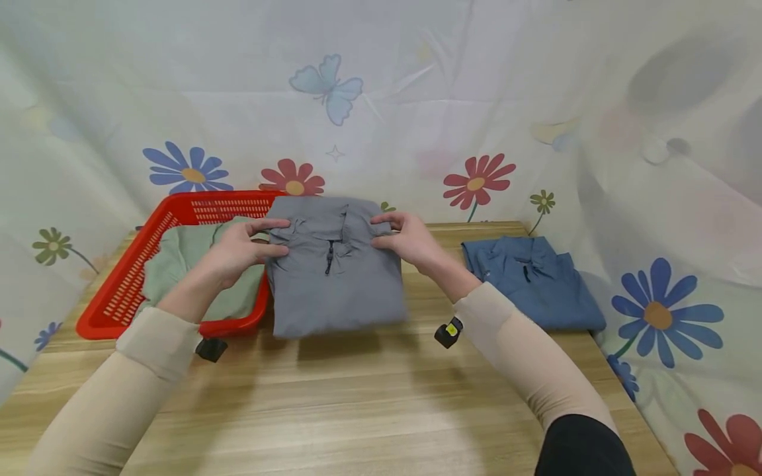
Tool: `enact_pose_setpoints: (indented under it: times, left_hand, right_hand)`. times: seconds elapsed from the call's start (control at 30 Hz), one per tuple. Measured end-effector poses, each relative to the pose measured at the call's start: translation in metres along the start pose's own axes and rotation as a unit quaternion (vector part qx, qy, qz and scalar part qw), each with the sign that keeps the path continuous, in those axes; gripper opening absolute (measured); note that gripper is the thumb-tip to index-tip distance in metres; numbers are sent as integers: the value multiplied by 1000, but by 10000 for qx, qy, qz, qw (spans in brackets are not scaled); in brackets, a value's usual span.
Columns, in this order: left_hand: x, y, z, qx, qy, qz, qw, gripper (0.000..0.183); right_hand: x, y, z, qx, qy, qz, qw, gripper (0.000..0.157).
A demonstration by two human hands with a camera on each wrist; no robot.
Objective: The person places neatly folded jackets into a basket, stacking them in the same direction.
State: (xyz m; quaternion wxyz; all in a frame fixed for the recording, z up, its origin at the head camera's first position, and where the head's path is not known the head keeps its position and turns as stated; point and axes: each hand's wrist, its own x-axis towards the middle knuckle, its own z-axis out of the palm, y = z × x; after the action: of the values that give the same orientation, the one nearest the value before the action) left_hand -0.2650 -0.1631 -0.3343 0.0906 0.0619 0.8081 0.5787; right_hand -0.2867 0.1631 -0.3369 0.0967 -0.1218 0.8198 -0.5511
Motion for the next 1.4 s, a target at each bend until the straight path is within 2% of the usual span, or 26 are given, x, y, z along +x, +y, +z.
enact_pose_setpoints:
  times: [0.3, 0.53, 0.8, 1.07, 1.4]
  left_hand:
    - [-3, 6, -33, 38, -123, -227, 9997, 56]
    - [-3, 5, -60, 372, -277, -334, 9984, 58]
    - [-1, 4, -87, 517, -373, -374, 9973, 62]
    - [3, -2, -116, 564, -479, -375, 9966, 66]
    - [0, -12, -150, 427, -431, -351, 9975, 49]
  right_hand:
    - [19, -19, 17, 285, -69, -88, 9995, 43]
    - [30, -27, 34, 624, -104, -126, 9979, 42]
    - [40, -42, 48, 689, -105, -194, 9974, 42]
    - [52, -51, 68, 980, -147, -198, 9949, 41]
    - [65, -60, 98, 958, -49, -354, 9948, 39]
